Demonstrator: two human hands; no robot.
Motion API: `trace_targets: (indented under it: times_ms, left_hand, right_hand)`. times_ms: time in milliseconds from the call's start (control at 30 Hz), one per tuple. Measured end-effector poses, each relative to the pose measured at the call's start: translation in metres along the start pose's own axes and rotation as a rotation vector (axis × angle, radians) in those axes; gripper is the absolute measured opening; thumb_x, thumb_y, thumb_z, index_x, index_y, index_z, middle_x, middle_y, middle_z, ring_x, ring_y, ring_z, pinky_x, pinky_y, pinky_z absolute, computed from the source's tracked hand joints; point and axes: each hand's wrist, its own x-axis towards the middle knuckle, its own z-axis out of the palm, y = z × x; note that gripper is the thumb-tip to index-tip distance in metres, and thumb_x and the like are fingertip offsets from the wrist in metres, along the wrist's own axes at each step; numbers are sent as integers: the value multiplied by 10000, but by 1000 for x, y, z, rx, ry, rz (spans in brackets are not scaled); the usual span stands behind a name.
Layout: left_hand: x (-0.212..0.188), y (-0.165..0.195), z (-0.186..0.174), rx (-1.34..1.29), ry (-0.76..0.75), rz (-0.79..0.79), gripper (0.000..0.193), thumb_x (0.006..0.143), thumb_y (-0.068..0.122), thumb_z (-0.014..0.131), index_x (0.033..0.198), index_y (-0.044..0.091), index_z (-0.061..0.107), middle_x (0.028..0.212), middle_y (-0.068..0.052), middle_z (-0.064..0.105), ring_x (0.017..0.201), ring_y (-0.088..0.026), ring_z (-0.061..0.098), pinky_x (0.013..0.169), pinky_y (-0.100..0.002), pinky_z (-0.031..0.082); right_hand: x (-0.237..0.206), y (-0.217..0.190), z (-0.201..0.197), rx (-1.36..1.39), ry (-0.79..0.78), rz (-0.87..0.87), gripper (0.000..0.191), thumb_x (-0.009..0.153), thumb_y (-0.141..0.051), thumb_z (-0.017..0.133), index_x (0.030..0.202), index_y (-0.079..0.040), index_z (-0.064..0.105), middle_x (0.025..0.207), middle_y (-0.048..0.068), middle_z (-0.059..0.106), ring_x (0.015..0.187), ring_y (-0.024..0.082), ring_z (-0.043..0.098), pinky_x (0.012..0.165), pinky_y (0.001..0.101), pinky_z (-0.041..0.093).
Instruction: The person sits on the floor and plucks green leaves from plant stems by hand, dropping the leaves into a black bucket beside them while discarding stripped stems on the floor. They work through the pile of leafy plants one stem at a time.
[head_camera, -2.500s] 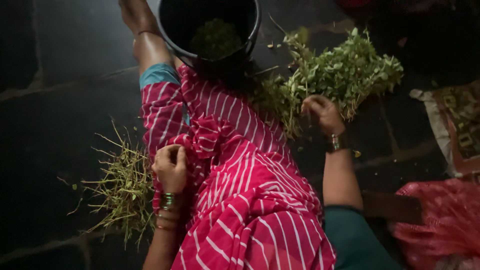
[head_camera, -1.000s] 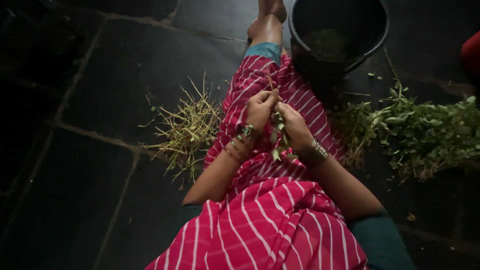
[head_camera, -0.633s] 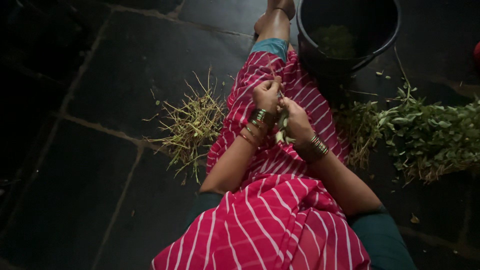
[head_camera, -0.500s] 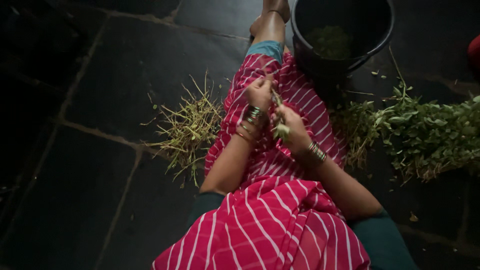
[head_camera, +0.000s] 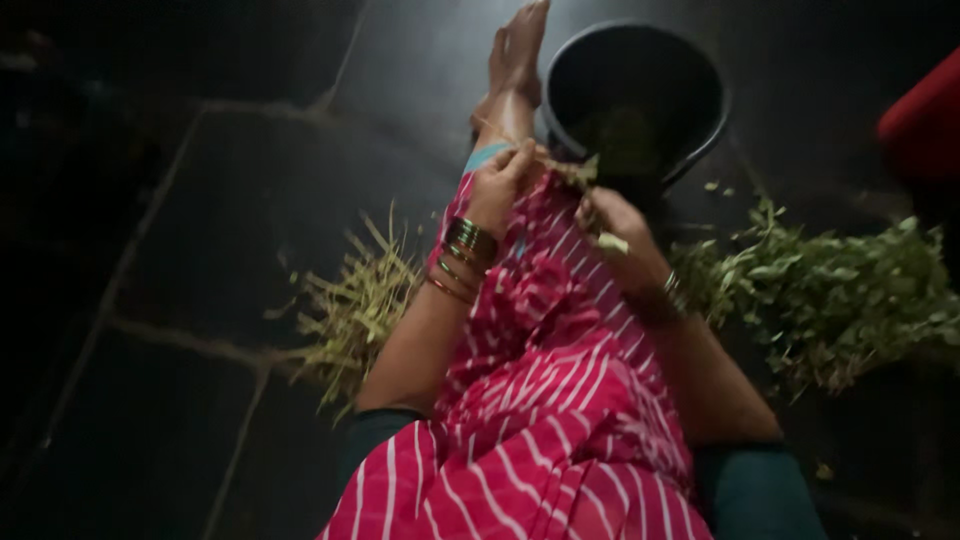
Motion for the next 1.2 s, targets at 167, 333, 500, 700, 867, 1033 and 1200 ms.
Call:
trace_targets:
  times_ms: [167, 333, 500, 700, 867, 1033, 1200]
  left_hand:
    - [103, 21, 56, 115, -84, 98, 328, 1005, 224, 712, 1212, -30, 724, 1042, -82, 752, 891, -126, 706, 808, -258, 581]
    - [173, 8, 82, 231, 15, 73, 330, 981, 250, 712, 1154, -31, 720, 988, -80, 759, 841, -123, 702, 770, -255, 559]
    - [228, -33, 77, 261, 89, 106, 279, 957, 204, 743, 1098, -35, 711, 923, -58, 757, 786, -124, 695, 723, -252, 567]
    - [253, -68, 76, 397, -20, 172, 266, 984, 214, 721, 1108, -21, 720, 905, -52, 756, 797, -104, 690, 726, -255, 573]
    - [249, -70, 80, 626, -35, 177, 228, 977, 211, 713, 1095, 18, 740, 864, -40, 770, 769, -98, 717, 705, -260, 579]
    - [194, -4, 120, 988, 204, 615, 284, 911, 182, 769, 1123, 9, 694, 1021, -172, 708, 847, -172, 681, 736, -311, 551]
    - [171, 39, 119, 755, 160, 509, 418, 967, 256, 635, 1301, 33, 519, 1266, -147, 527, 1098, -197, 525, 920, -347, 428]
  right_hand:
    - [118, 47, -83, -201, 293, -37, 307, 1164, -263, 539, 1281, -2, 652, 1067, 105, 628, 916, 229, 606, 818, 350, 509]
    - [168, 103, -131, -438, 403, -115, 322, 1192, -221, 557, 1421, 0, 607, 1337, 181, 635, 1171, 282, 628, 956, 372, 504]
    - [171, 147, -130, -119, 513, 246, 362, 978, -236, 657, 1295, -67, 610, 1177, 82, 678, 995, 163, 672, 814, 333, 571]
    - [192, 158, -118, 17, 376, 175, 360, 1091, -265, 563, 1364, -34, 601, 1215, 62, 708, 1096, 134, 663, 951, 282, 528]
    - [194, 149, -112, -411, 280, -104, 351, 1083, -235, 604, 1322, 21, 623, 1161, 186, 678, 1052, 294, 665, 915, 369, 528]
    - [182, 149, -97, -312, 336, 121, 266, 1077, -235, 585, 1173, -11, 693, 954, 128, 717, 837, 216, 711, 741, 352, 551]
    - [168, 180, -96, -191, 441, 197, 239, 1066, -237, 614, 1101, -26, 718, 821, 106, 702, 731, 162, 673, 662, 317, 529]
